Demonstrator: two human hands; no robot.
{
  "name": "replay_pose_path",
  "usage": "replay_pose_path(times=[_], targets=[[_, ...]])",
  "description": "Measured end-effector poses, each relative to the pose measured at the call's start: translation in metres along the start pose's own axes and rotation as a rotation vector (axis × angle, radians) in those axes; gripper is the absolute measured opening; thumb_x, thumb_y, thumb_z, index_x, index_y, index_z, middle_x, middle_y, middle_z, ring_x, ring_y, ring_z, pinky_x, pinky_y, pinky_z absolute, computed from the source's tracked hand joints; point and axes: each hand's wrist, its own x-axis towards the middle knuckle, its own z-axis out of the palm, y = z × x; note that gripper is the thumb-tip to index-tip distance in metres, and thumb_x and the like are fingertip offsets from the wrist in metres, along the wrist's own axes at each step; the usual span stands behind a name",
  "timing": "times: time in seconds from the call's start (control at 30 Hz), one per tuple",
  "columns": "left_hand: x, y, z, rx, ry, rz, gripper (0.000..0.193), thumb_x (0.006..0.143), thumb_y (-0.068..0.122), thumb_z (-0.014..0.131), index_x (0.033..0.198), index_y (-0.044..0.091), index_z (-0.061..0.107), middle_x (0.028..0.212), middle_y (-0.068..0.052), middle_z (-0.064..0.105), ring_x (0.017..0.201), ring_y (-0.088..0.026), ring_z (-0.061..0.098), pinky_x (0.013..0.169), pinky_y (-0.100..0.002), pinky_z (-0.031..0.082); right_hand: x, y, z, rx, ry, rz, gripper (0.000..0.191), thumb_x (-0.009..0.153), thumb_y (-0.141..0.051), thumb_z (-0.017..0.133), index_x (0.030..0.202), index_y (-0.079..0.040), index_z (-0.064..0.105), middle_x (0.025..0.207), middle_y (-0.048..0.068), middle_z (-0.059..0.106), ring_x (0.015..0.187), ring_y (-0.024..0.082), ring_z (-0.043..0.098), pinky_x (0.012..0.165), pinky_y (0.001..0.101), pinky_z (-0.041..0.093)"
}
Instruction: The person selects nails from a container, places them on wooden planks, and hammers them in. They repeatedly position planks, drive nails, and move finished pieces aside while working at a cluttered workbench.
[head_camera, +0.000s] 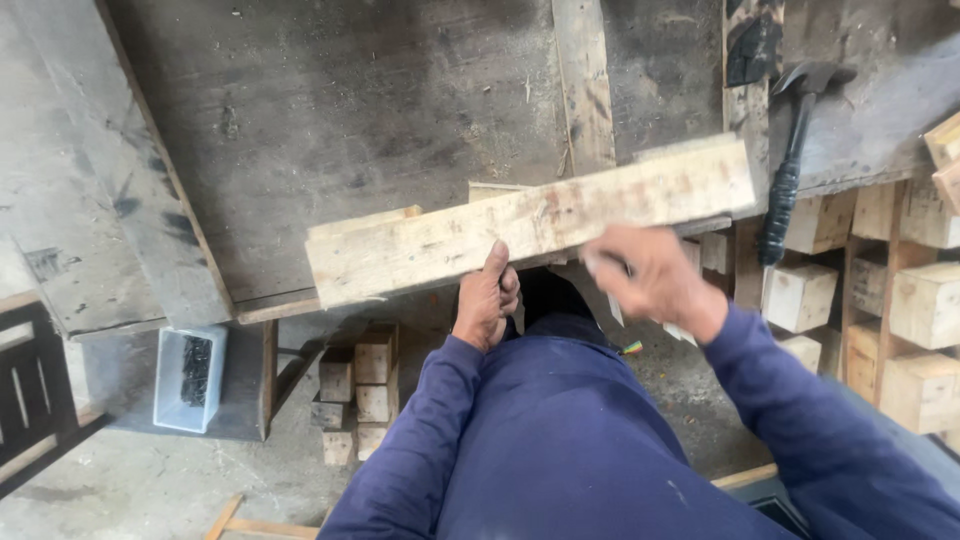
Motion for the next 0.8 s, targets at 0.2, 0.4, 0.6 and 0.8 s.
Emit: replay_pose_path(times=[0.2,0.4,0.6,0.8], targets=[[-0.045,0.029,0.008,0.733,0.084,0.475,0.039,0.093,0.041,0.076,0.083,0.003,0.075,0.064,-0.001,0.063,0.059,-0.011,0.053,0.054,-0.030,0.044,-0.045,0.044,0.059,-0.345,0.157,-0.011,0.050,0.086,-0.032,0.077,0.124,-0.002,0.062,0.125,0.020,0.064,0.117,0.037,0.060,0.098,0.0451,0.049],[-0.025,0.068,0.030,1.594,0.037,0.923,0.081,0.083,0.052,0.079,0.143,0.003,0.055,0.072,-0.011,0.068,0.061,-0.027,0.065,0.054,-0.040,0.049,-0.001,0.061,0.095,-0.352,0.023,0.218,0.100,0.077,-0.061,0.080,0.146,0.004,0.047,0.143,0.027,0.051,0.134,0.042,0.045,0.114,0.0502,0.035],[-0.012,0.071,0.042,1.942,-0.112,0.658,0.123,0.064,0.056,0.086,0.152,-0.008,0.028,0.078,-0.022,0.070,0.066,-0.036,0.071,0.054,-0.044,0.054,0.041,0.068,0.091,-0.492,0.205,-0.127,0.111,0.083,-0.073,0.070,0.160,-0.004,0.027,0.166,0.024,0.020,0.156,0.045,0.011,0.126,0.0579,0.015],[-0.002,0.064,0.041,1.983,-0.004,0.719,0.102,0.074,0.037,0.088,0.149,-0.008,0.035,0.075,-0.022,0.070,0.063,-0.037,0.070,0.055,-0.046,0.054,0.043,0.083,0.077,-0.679,0.120,-0.226,0.100,0.091,-0.077,0.063,0.166,-0.020,0.028,0.170,0.021,0.017,0.158,0.044,0.007,0.127,0.0628,0.011]])
